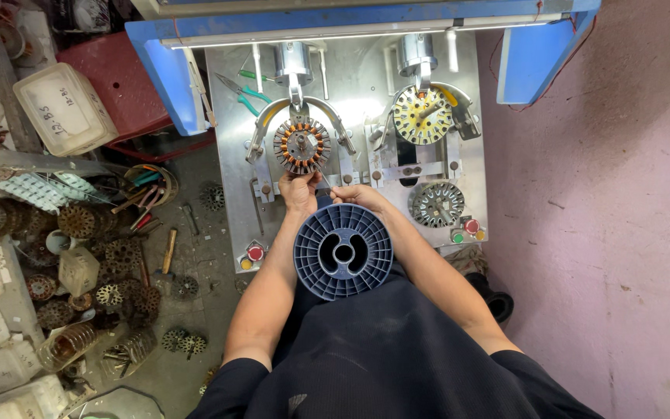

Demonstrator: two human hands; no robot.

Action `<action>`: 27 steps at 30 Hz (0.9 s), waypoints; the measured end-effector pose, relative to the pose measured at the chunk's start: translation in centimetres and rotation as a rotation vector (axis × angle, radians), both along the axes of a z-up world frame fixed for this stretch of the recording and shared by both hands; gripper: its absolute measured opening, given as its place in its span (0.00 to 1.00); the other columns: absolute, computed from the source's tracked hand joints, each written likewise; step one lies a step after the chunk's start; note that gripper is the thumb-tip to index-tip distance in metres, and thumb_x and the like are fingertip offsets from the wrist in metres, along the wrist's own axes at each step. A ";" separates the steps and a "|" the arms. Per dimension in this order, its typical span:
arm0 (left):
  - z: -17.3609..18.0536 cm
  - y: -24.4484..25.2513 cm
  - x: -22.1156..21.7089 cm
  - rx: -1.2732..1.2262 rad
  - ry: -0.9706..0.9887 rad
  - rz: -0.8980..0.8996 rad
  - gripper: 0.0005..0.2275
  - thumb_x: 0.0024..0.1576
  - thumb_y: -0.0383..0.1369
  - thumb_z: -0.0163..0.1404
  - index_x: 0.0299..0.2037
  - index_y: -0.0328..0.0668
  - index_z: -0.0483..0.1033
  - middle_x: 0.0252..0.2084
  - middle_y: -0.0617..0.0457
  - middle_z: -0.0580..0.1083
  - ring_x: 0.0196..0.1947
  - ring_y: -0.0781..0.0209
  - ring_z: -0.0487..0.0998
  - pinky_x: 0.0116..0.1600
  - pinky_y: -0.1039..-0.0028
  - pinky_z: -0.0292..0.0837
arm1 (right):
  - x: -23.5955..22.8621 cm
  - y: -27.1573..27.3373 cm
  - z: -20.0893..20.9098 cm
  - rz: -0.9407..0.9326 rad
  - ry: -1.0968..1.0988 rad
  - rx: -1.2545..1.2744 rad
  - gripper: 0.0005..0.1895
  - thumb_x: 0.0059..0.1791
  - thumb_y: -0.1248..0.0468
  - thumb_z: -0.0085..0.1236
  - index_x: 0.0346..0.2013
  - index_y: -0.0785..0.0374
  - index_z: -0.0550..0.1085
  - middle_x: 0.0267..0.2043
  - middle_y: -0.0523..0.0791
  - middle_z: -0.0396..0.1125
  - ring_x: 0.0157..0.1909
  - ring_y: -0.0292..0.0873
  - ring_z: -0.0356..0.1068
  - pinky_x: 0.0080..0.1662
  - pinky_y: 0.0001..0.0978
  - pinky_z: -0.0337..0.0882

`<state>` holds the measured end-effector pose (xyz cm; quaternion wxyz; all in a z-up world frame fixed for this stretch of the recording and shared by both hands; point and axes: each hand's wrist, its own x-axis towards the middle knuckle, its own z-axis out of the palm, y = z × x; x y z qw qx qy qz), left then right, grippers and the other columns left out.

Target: The person operates a dual-station motor winding machine, removes a wound rotor, and places it into a blue plastic housing. They then adjust the machine's right-side fixture and continue handling the rotor and housing.

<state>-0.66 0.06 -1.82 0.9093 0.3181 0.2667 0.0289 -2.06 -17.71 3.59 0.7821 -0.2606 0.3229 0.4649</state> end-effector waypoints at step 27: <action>1.6 0.3 -0.3 -0.023 -0.141 -0.120 0.10 0.53 0.14 0.56 0.45 0.25 0.75 0.40 0.40 0.79 0.37 0.48 0.82 0.44 0.61 0.81 | 1.5 -0.4 -1.0 0.198 -0.500 -0.379 0.16 0.52 0.59 0.65 0.23 0.64 0.77 0.20 0.40 0.66 0.18 0.30 0.58 0.22 0.22 0.56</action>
